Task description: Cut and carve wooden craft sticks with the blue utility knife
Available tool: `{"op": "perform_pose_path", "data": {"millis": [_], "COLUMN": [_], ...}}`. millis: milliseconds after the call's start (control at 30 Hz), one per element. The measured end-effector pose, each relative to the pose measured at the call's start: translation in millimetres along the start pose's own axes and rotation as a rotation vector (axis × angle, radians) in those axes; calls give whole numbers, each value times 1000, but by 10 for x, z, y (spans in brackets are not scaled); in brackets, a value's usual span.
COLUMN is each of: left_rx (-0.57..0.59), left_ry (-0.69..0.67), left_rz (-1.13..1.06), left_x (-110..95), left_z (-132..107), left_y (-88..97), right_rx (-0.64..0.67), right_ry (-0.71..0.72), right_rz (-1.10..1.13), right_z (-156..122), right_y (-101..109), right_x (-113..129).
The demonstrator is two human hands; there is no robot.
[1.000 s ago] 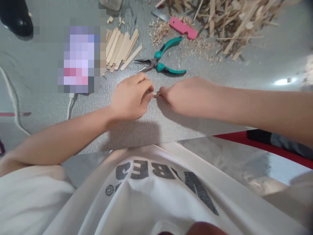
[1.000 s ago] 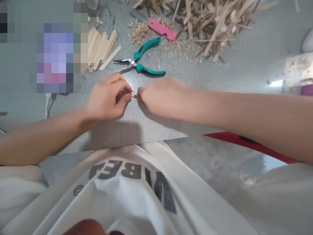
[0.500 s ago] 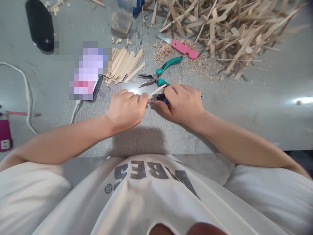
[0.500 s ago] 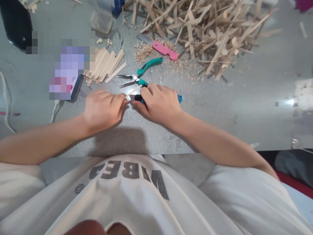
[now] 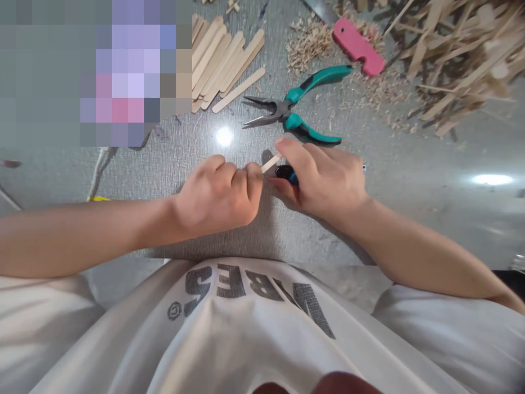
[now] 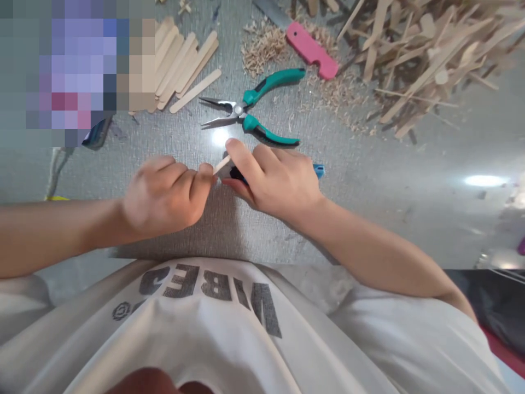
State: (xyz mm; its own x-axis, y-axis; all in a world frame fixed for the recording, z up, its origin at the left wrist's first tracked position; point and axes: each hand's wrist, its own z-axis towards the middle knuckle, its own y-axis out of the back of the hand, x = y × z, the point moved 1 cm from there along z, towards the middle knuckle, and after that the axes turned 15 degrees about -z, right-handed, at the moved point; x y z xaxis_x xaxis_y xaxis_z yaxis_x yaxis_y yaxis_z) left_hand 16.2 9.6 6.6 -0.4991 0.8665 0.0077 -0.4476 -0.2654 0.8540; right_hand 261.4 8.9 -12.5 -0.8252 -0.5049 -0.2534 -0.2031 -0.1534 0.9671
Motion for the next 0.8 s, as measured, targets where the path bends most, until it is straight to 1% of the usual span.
{"op": "perform_pose_path", "data": {"millis": [100, 200, 233, 300, 333, 400, 567, 667, 767, 800], "left_rx": [-23, -22, -23, -9, 13, 94, 327, 443, 520, 528], "left_ry": [17, 60, 66, 89, 108, 157, 320, 420, 505, 526], "left_rz": [-65, -94, -99, -125, -147, -213, -350, -406, -420, -413], "left_x": [-9, -23, -30, -41, -46, -54, -14, 64, 137, 154], "left_z": [-22, -38, -42, -47, -49, -52, -18, 32, 73, 83], "left_y": [-20, -45, -50, -55, -57, -60, -55, -35, -11, -2], "right_rx": [1, -11, 1, 68, 117, 194, 283, 375, 476, 466], "right_ry": [31, 54, 60, 68, 66, 52, 2, -26, -7, -14], "right_rz": [-70, -124, -126, -102, -81, -34, 22, 34, 57, 79], "right_z": [16, 32, 39, 58, 68, 86, 147, 217, 277, 288], "right_y": [55, 110, 128, 163, 179, 210, 306, 402, 466, 469], "right_x": [29, 37, 34, 24, 18, 14, 50, 66, 52, 41]}}
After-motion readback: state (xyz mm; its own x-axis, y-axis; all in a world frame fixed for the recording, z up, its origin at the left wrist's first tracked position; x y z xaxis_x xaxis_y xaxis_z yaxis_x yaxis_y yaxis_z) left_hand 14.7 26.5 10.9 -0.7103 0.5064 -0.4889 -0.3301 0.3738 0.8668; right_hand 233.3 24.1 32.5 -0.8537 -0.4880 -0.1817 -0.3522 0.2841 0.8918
